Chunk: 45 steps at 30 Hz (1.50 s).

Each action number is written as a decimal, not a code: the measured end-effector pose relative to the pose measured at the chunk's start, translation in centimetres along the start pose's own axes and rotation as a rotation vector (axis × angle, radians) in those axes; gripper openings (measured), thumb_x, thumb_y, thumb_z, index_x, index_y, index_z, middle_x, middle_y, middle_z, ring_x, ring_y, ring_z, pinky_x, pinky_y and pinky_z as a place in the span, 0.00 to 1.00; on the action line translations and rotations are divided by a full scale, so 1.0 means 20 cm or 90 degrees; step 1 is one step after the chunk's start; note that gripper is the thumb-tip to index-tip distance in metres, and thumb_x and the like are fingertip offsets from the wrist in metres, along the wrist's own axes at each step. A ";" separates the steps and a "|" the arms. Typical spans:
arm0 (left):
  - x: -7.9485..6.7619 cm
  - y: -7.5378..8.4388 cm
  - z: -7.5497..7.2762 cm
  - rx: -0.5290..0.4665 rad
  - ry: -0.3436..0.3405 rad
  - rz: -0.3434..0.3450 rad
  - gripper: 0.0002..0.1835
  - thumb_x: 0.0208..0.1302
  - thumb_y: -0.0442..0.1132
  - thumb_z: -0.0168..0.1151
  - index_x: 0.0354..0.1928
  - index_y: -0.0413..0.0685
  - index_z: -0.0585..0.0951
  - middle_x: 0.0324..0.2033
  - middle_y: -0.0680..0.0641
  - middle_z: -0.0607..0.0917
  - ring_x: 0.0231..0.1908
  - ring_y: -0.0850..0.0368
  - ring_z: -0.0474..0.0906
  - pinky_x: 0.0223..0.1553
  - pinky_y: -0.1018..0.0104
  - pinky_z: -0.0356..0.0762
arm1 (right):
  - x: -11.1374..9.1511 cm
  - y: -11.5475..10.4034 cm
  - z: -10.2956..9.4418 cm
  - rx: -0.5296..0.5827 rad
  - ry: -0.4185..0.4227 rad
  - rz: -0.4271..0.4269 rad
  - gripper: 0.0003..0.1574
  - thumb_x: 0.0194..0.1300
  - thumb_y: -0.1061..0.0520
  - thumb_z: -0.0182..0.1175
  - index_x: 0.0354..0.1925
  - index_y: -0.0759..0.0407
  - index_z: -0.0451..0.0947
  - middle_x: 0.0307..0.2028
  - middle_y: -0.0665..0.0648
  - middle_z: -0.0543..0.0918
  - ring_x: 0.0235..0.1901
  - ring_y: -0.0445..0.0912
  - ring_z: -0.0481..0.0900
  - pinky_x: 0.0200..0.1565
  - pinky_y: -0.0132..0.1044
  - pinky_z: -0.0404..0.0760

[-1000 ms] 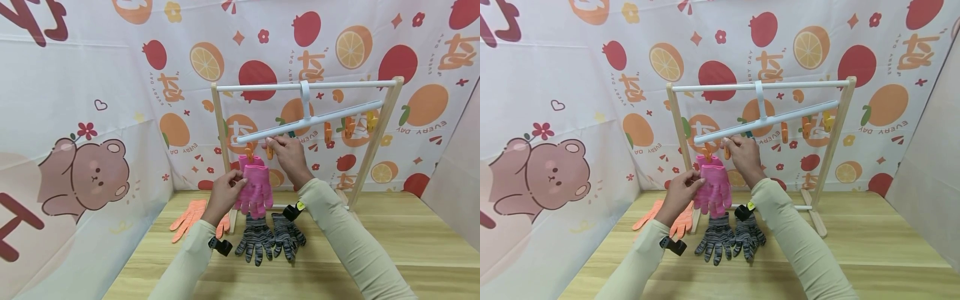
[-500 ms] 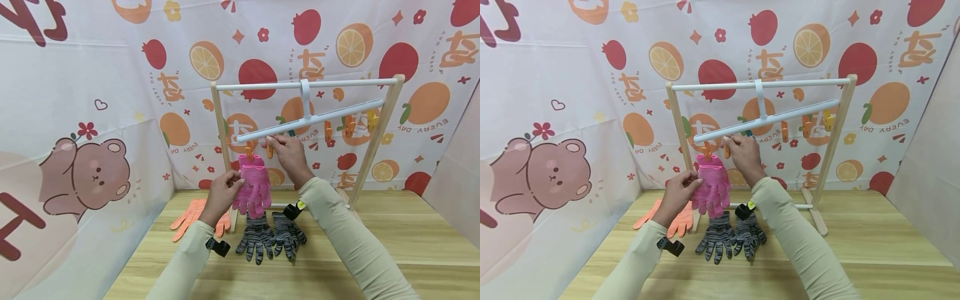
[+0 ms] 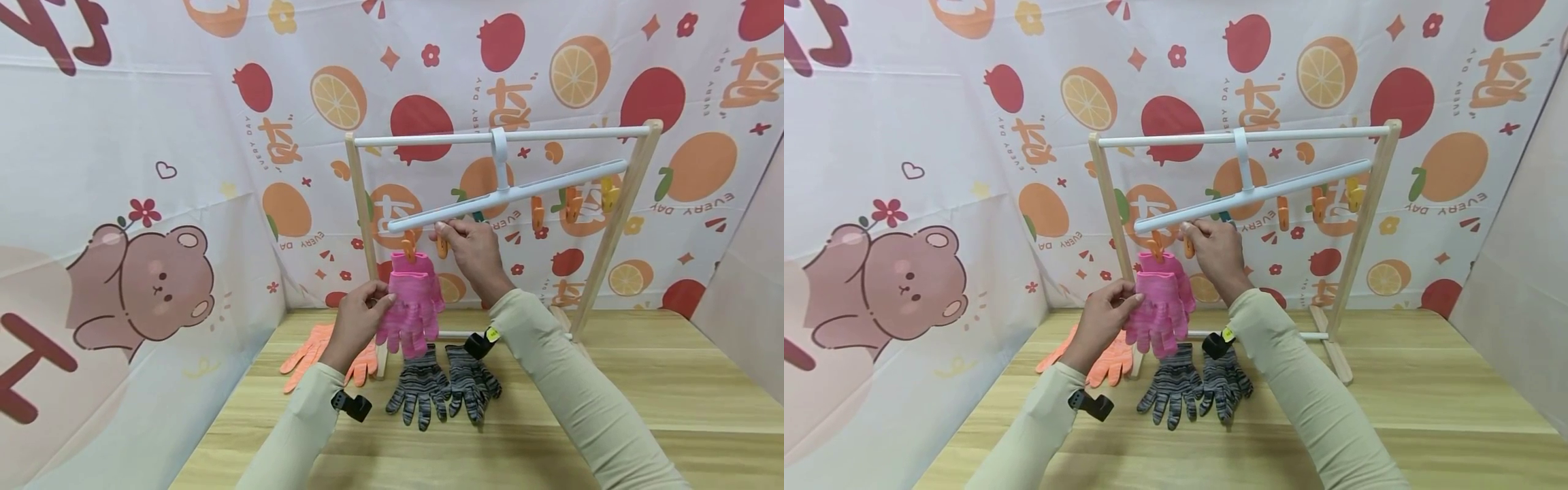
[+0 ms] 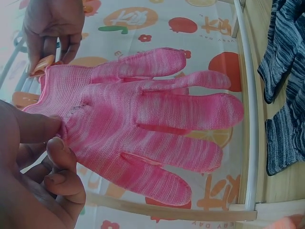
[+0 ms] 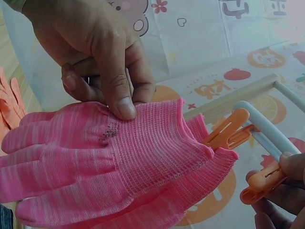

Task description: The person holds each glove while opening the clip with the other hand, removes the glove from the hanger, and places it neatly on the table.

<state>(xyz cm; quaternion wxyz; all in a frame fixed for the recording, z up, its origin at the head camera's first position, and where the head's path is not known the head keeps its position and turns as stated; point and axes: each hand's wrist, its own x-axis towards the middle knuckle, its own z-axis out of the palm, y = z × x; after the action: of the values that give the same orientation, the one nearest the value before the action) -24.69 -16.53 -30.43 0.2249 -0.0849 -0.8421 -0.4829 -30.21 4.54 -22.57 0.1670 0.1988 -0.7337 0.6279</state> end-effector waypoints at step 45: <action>-0.15 -0.11 -0.15 0.014 -0.025 -0.038 0.03 0.70 0.38 0.66 0.41 0.47 0.85 0.29 0.49 0.83 0.28 0.55 0.76 0.30 0.65 0.75 | -0.01 0.02 0.00 -0.027 0.017 -0.042 0.18 0.75 0.48 0.61 0.46 0.59 0.89 0.43 0.58 0.88 0.35 0.47 0.69 0.33 0.36 0.66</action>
<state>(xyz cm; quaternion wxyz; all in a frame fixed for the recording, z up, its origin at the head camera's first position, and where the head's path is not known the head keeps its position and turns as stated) -21.96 -20.03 -32.20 0.1950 -0.0666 -0.8537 -0.4783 -30.26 4.53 -22.95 0.2011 0.2109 -0.7376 0.6091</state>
